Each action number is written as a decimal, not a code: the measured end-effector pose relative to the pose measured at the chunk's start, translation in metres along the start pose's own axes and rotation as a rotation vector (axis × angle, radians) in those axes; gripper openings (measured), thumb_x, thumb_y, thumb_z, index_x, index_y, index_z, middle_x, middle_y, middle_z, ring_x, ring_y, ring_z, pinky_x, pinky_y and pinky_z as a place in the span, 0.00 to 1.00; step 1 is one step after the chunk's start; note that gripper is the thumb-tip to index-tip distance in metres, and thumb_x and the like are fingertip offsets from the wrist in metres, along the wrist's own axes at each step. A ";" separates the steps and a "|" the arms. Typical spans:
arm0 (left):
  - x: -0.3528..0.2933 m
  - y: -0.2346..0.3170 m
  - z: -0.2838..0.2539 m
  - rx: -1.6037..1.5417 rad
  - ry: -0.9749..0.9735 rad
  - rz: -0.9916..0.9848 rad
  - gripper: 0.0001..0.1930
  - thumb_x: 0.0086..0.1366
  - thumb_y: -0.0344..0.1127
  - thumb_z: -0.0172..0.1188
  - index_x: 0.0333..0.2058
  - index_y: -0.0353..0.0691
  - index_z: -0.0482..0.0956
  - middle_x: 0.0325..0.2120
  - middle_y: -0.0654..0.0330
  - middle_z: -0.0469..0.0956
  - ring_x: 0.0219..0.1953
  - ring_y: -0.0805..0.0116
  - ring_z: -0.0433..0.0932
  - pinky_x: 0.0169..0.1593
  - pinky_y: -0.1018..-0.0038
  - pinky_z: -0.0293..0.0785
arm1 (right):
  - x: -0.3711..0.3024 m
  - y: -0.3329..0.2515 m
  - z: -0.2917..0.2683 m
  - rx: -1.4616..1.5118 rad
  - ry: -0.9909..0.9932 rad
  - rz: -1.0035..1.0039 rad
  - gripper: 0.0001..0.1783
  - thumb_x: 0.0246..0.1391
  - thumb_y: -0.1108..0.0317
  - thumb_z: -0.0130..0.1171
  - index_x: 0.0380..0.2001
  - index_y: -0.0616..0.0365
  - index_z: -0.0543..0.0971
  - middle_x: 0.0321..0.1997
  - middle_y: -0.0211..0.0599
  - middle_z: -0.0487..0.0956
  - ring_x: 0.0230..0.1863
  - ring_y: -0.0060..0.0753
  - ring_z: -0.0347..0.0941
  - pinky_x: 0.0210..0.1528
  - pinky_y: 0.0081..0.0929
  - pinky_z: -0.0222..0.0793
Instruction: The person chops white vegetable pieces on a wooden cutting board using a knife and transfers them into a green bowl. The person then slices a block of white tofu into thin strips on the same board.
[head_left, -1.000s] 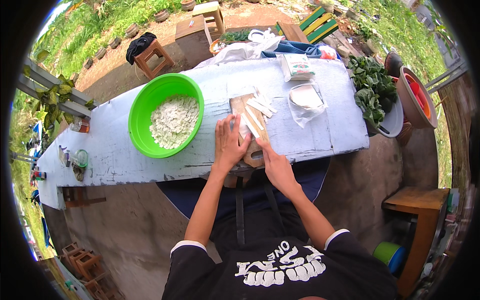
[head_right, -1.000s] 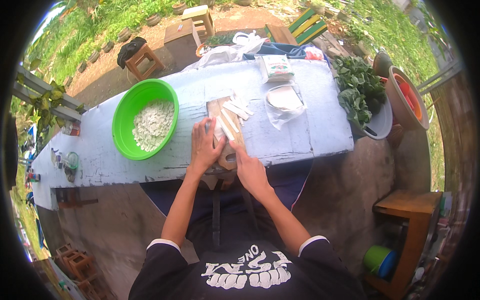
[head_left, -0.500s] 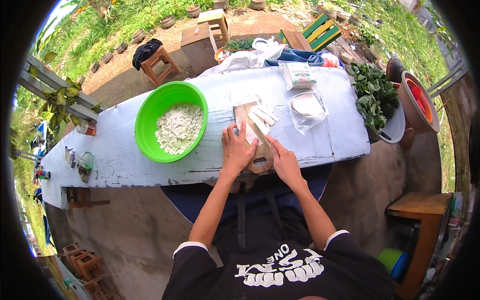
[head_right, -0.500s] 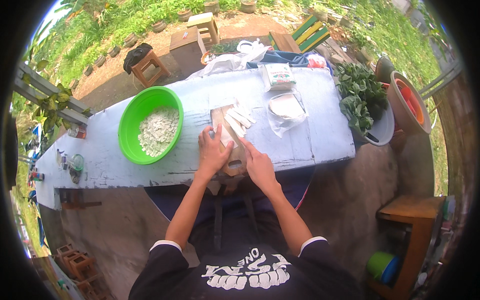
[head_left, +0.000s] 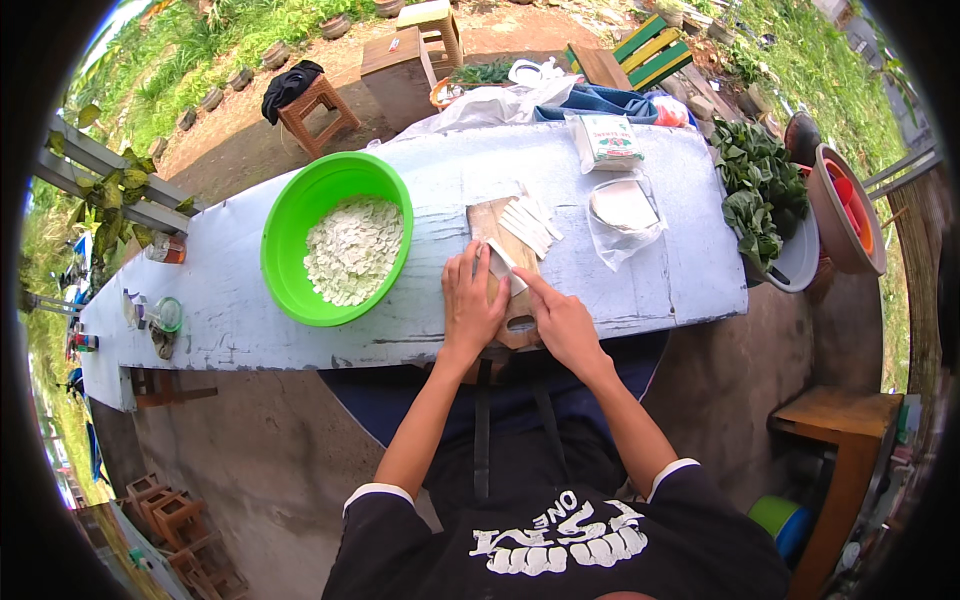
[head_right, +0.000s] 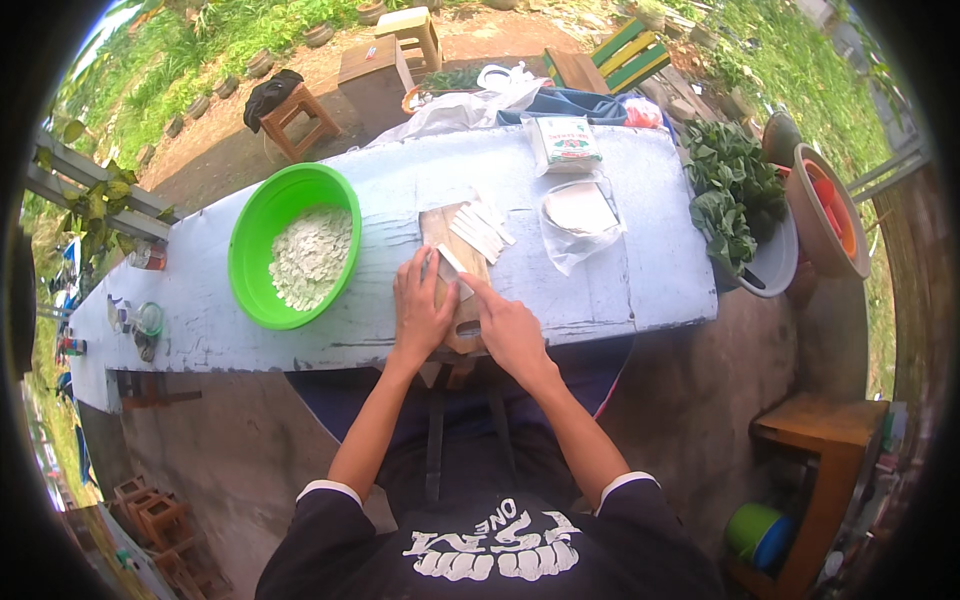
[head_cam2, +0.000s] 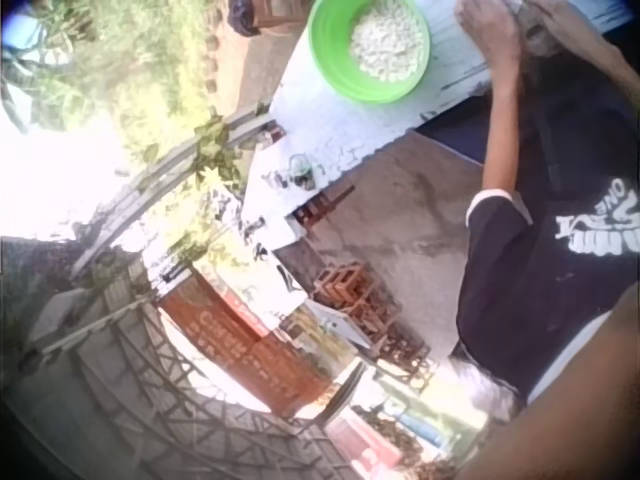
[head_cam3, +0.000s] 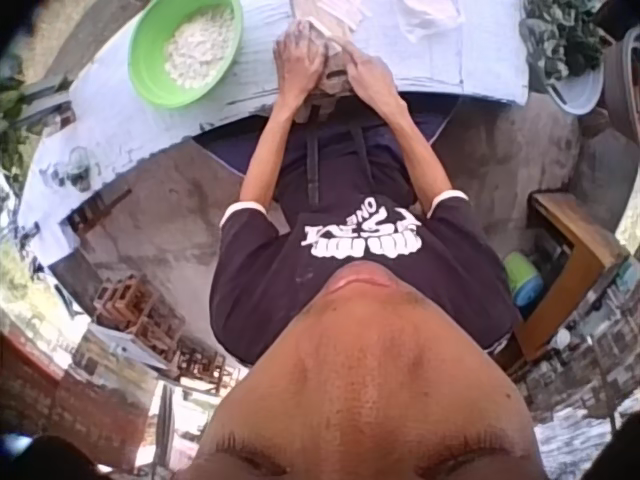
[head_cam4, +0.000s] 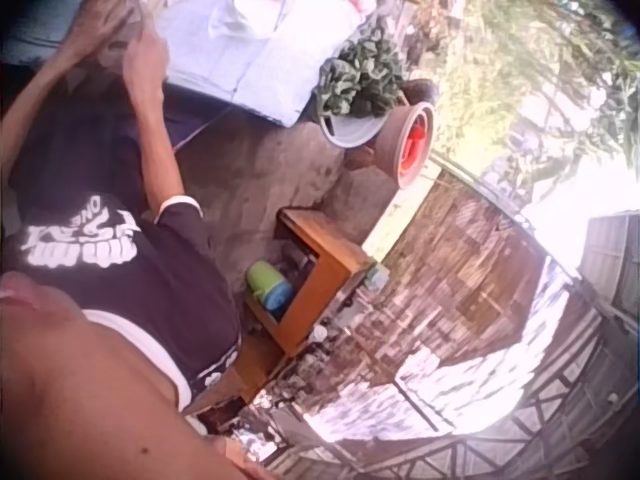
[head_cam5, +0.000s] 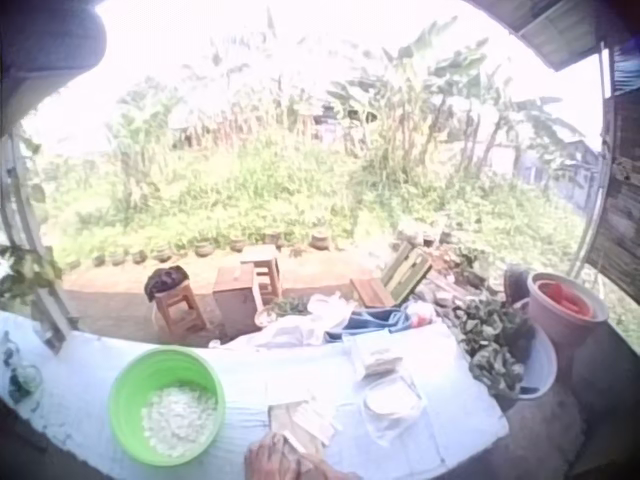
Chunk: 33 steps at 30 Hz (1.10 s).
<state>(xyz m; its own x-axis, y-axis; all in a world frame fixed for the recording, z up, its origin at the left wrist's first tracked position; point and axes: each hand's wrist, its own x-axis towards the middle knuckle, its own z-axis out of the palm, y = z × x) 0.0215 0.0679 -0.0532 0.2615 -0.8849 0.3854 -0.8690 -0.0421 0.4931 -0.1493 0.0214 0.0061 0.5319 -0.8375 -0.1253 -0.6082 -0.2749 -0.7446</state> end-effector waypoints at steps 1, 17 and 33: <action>0.000 -0.001 0.001 -0.003 -0.012 0.001 0.31 0.70 0.43 0.61 0.65 0.27 0.70 0.69 0.47 0.65 0.67 0.44 0.62 0.74 0.50 0.54 | 0.000 0.000 0.001 0.007 0.004 -0.006 0.23 0.75 0.64 0.48 0.69 0.33 0.74 0.28 0.59 0.81 0.32 0.66 0.80 0.37 0.54 0.73; 0.000 0.007 -0.007 0.090 -0.107 -0.044 0.37 0.70 0.49 0.60 0.69 0.29 0.67 0.75 0.51 0.60 0.76 0.49 0.56 0.78 0.48 0.45 | 0.013 -0.006 0.006 -0.032 -0.035 0.010 0.23 0.75 0.64 0.47 0.69 0.36 0.73 0.25 0.60 0.80 0.29 0.68 0.79 0.35 0.57 0.72; -0.002 0.005 -0.005 0.130 -0.109 -0.046 0.43 0.68 0.55 0.61 0.72 0.32 0.63 0.76 0.54 0.59 0.77 0.50 0.53 0.79 0.44 0.37 | -0.013 0.005 -0.002 -0.025 -0.047 0.045 0.22 0.75 0.60 0.47 0.68 0.31 0.72 0.30 0.62 0.82 0.35 0.72 0.80 0.39 0.62 0.74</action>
<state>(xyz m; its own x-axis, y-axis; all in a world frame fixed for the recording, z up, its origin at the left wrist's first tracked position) 0.0184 0.0721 -0.0472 0.2610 -0.9254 0.2747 -0.9062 -0.1368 0.4000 -0.1605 0.0299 0.0054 0.5304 -0.8265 -0.1889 -0.6462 -0.2498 -0.7211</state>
